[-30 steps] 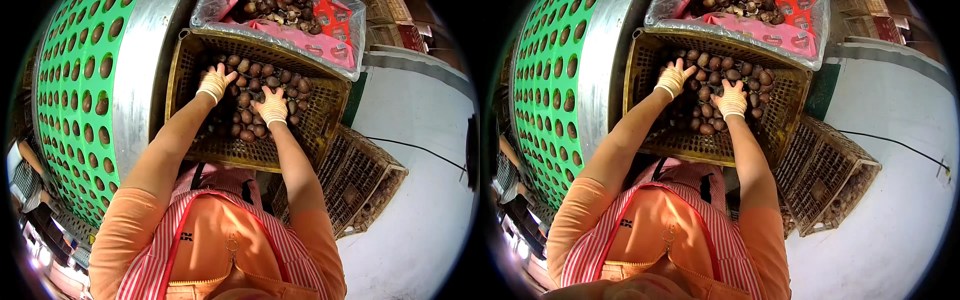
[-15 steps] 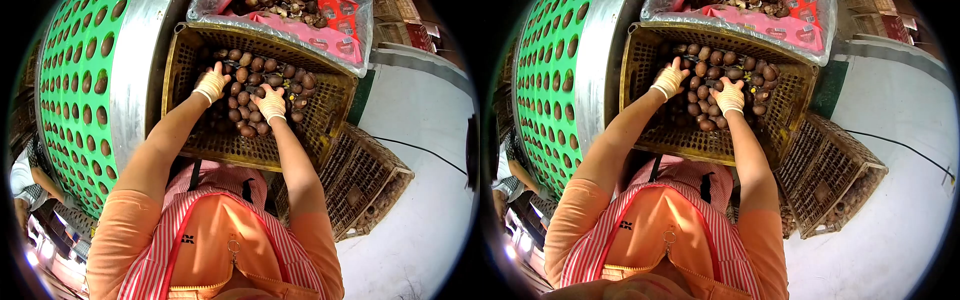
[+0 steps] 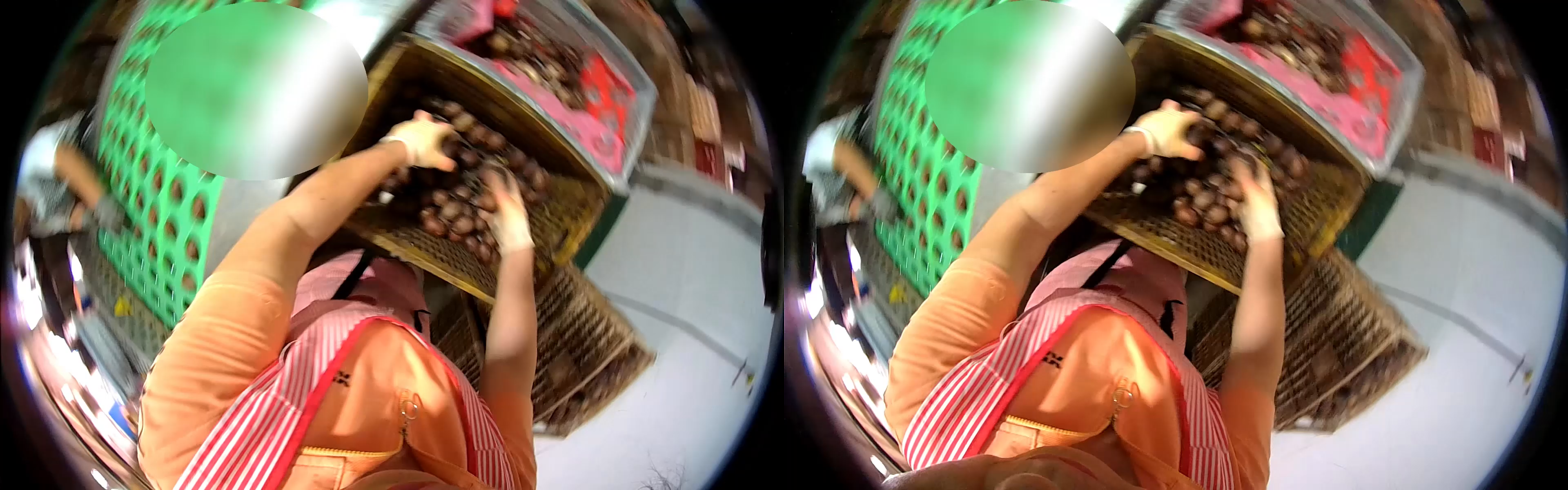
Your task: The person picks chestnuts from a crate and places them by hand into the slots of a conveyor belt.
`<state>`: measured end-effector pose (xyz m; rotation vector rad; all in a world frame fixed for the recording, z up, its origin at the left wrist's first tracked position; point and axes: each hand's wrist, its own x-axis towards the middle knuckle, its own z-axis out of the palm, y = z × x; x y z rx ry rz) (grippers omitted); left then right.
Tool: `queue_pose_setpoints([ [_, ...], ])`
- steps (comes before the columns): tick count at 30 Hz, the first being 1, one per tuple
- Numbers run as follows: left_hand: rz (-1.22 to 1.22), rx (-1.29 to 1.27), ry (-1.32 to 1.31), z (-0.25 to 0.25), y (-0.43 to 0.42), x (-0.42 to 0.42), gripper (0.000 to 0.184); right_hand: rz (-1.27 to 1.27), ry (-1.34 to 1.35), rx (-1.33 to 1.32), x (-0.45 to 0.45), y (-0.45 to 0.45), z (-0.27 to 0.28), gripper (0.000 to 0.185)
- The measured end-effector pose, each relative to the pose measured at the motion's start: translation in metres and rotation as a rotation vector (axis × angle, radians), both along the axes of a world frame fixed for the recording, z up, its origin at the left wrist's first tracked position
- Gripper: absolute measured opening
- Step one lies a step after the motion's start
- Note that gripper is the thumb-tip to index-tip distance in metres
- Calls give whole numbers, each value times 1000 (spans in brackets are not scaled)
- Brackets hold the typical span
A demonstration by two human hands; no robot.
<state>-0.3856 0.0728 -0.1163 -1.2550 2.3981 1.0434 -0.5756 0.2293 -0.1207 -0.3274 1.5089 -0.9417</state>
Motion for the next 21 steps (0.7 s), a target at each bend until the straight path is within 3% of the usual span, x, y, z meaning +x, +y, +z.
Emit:
queue_pose_setpoints([
  [1, 92, -8, 203, 1, 7, 1, 69, -74, -120, -35, 2, 6, 14, 63],
  [2, 204, 142, 434, 4, 12, 4, 62, -137, -244, -64, 7, 8, 27, 61],
  [5, 382, 395, 810, 86, 47, 21, 57, -251, -363, -27, 36, -1, 54, 63],
  [7, 480, 354, 872, 104, 70, 38, 59, -128, -585, -156, 59, -12, 57, 65],
  [9, 505, 130, 904, 112, 79, 59, 62, -164, -524, -124, 96, -24, 89, 68],
  [11, 530, 70, 980, 130, 88, 111, 66, 79, -637, -167, 127, -25, 101, 71],
  [14, 731, -19, 988, 166, 121, 181, 73, 367, -588, -241, 176, -39, 132, 59],
  [15, 798, -150, 945, 163, 132, 206, 75, 545, -430, -404, 198, -49, 159, 51],
  [17, 887, -269, 822, 168, 146, 269, 72, 702, 27, -405, 240, -74, 182, 54],
  [18, 919, -369, 804, 159, 156, 310, 69, 675, 104, -616, 264, -89, 159, 54],
  [19, 939, -494, 645, 167, 162, 340, 65, 746, 302, -839, 288, -100, 174, 52],
  [21, 1014, -596, 403, 154, 171, 402, 65, 801, 371, -904, 344, -121, 188, 52],
])
